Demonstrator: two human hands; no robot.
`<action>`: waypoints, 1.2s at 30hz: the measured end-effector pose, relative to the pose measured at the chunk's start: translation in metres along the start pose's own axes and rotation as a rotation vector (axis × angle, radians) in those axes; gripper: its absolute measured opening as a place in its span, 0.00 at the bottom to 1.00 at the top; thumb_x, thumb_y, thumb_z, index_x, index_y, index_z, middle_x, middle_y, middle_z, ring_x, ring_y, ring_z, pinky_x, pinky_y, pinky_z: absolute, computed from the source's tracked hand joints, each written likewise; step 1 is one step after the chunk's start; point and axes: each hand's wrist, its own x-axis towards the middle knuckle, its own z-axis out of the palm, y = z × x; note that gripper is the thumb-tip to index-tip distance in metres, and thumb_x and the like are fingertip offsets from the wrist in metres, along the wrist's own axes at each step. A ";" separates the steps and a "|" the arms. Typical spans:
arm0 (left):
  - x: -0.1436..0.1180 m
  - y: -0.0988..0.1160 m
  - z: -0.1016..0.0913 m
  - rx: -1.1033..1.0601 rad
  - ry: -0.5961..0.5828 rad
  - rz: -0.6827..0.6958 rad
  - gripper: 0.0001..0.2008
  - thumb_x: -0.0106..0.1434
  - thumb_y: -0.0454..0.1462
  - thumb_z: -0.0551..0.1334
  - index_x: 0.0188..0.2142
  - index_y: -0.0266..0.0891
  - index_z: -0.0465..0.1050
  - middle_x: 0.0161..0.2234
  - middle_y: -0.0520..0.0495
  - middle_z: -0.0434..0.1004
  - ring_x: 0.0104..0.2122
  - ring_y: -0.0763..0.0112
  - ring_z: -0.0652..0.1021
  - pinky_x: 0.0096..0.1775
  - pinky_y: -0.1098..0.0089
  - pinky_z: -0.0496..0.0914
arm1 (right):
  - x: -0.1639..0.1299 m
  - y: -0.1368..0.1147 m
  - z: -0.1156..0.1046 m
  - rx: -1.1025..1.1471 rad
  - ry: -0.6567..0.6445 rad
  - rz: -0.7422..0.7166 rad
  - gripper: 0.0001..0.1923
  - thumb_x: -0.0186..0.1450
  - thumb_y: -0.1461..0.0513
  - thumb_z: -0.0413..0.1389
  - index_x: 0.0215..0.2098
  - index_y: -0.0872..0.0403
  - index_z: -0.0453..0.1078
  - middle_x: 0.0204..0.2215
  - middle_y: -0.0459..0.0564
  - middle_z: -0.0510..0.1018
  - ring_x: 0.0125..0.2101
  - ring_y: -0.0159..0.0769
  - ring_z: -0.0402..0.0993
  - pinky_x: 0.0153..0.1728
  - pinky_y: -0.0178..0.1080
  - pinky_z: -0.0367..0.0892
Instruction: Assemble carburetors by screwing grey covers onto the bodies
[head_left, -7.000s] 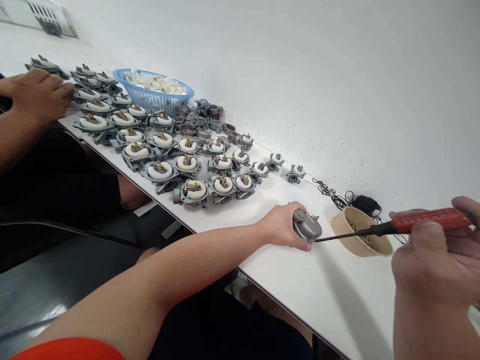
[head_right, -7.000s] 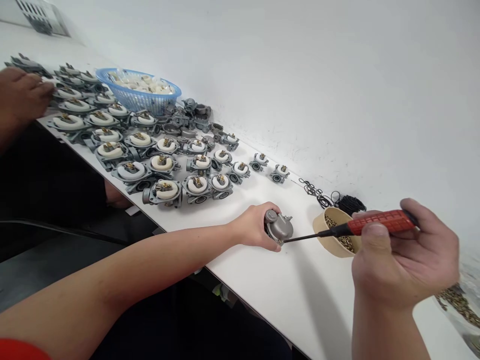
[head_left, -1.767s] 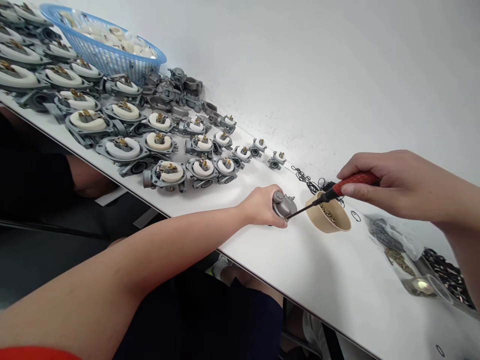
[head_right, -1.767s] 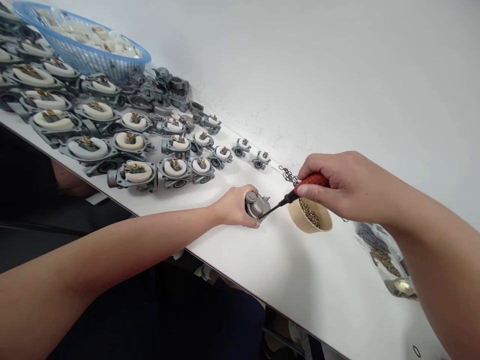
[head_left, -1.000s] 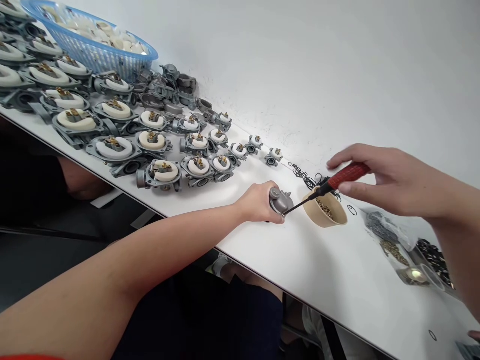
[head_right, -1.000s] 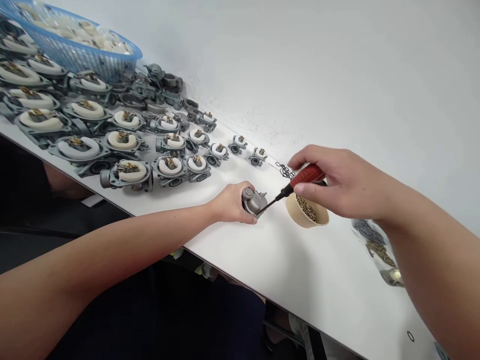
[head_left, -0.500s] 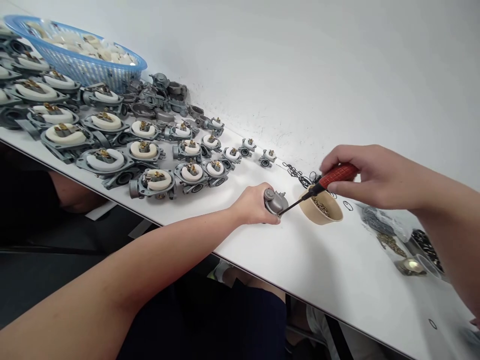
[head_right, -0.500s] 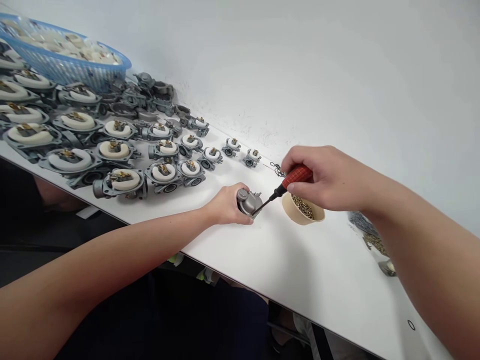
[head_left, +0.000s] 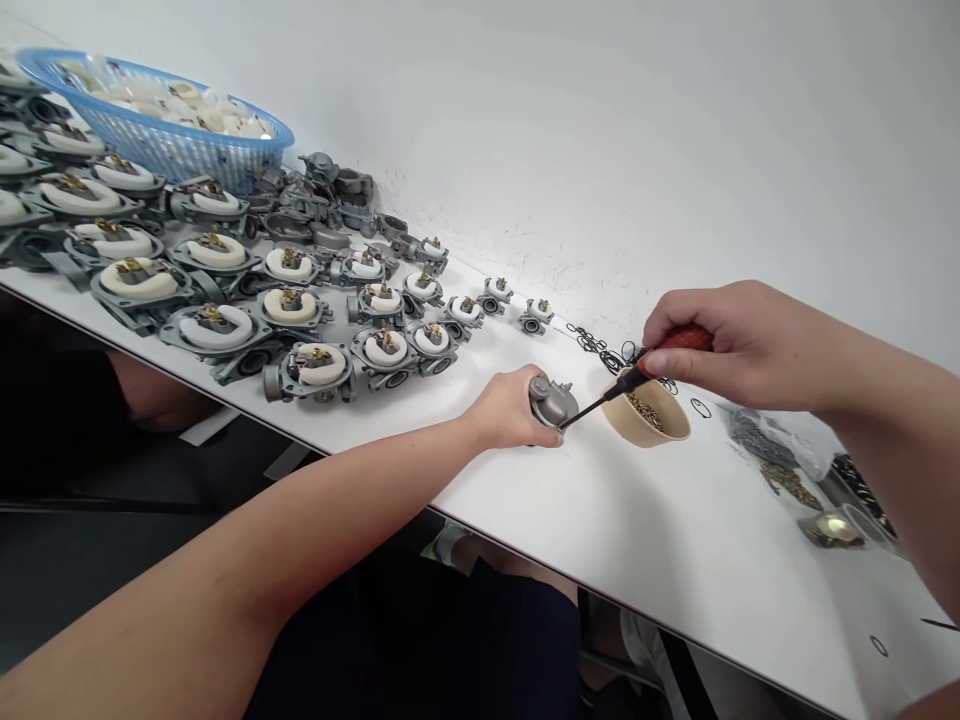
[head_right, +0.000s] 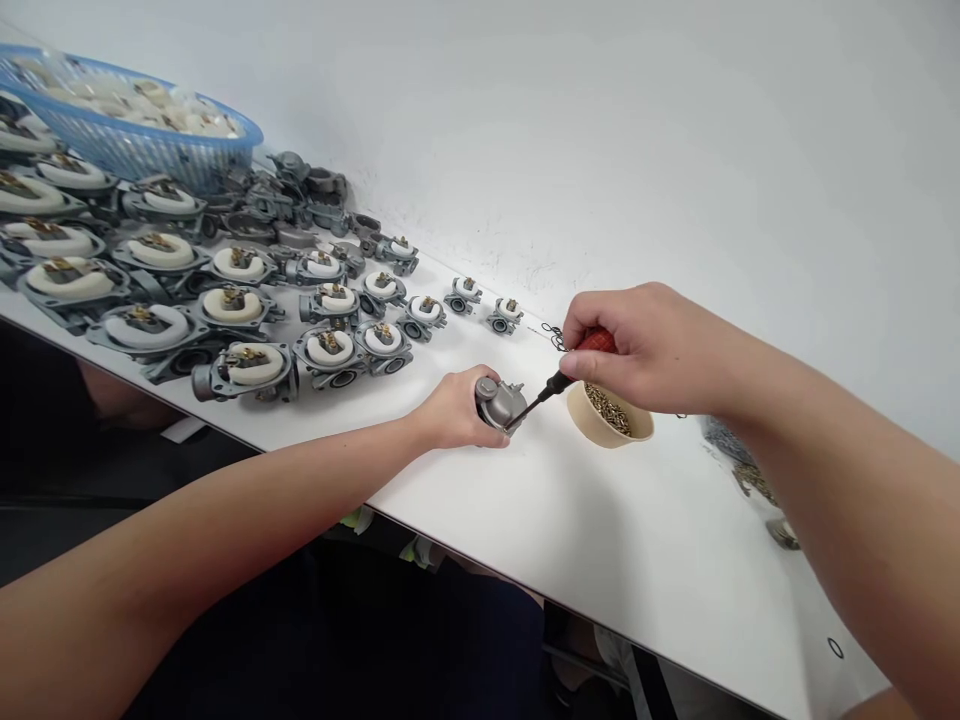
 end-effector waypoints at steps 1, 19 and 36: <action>0.000 0.000 0.000 0.000 0.000 0.004 0.31 0.38 0.43 0.76 0.42 0.42 0.69 0.35 0.50 0.79 0.34 0.61 0.80 0.31 0.67 0.73 | 0.000 0.000 0.000 0.011 0.015 -0.005 0.15 0.60 0.47 0.56 0.36 0.48 0.68 0.28 0.46 0.78 0.27 0.40 0.73 0.23 0.39 0.63; 0.000 -0.001 0.000 0.009 -0.002 0.009 0.32 0.38 0.44 0.76 0.43 0.42 0.69 0.35 0.49 0.79 0.35 0.61 0.80 0.32 0.67 0.74 | 0.007 -0.004 0.004 0.061 0.023 -0.040 0.11 0.60 0.51 0.57 0.34 0.48 0.69 0.26 0.44 0.77 0.24 0.35 0.70 0.24 0.37 0.61; -0.001 0.001 -0.002 -0.006 -0.010 -0.005 0.31 0.38 0.44 0.76 0.42 0.43 0.68 0.37 0.49 0.79 0.35 0.60 0.80 0.31 0.69 0.73 | 0.004 0.005 0.003 0.016 0.029 0.096 0.12 0.63 0.50 0.54 0.35 0.49 0.69 0.29 0.47 0.78 0.25 0.36 0.69 0.24 0.38 0.61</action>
